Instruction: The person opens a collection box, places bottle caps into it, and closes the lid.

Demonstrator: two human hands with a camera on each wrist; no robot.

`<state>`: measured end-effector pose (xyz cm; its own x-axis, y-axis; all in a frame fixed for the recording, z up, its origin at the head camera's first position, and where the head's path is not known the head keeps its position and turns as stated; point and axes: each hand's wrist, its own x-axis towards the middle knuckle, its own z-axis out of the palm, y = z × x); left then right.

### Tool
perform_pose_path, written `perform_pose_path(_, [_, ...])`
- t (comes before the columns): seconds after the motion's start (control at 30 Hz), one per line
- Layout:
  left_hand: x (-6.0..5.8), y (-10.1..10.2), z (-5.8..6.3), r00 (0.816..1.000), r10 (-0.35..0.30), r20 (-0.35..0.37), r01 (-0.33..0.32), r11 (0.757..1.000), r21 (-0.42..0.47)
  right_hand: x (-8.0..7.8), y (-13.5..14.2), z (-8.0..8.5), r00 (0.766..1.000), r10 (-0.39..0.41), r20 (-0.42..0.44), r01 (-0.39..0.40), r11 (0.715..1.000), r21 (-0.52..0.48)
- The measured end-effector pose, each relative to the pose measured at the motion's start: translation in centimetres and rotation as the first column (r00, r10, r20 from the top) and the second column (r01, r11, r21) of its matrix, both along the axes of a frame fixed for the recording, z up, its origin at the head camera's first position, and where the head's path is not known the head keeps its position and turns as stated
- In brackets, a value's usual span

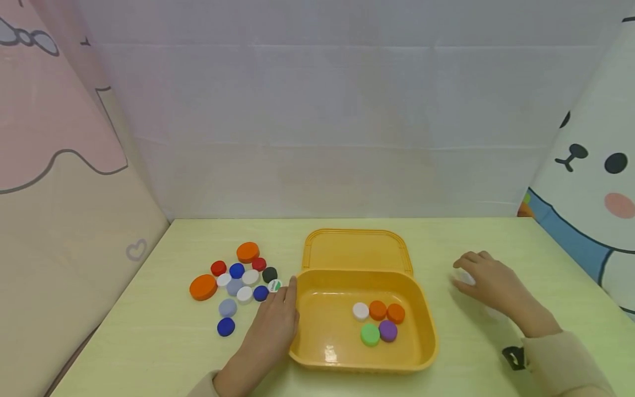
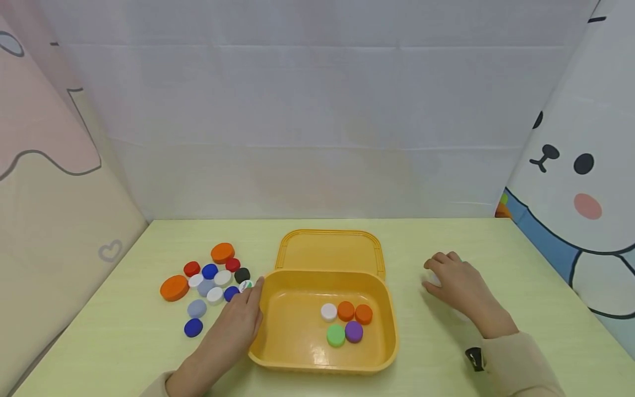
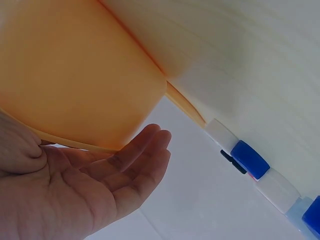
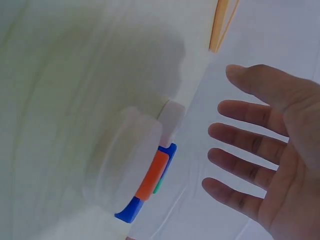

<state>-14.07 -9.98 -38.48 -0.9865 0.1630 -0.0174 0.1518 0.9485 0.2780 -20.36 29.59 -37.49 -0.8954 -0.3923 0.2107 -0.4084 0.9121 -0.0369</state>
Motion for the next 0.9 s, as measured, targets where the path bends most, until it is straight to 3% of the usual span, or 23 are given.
perform_pose_path(0.4, [0.0,0.0,0.0,1.0,-0.006,-0.027,0.006,1.0,-0.001,-0.2,1.3,-1.0,0.995,-0.041,0.089,0.037,0.999,0.039])
perform_pose_path(0.9, [0.0,0.0,0.0,1.0,-0.009,-0.009,0.009,1.0,0.02,-0.3,1.7,-1.2,0.999,-0.018,0.038,0.015,0.998,0.068])
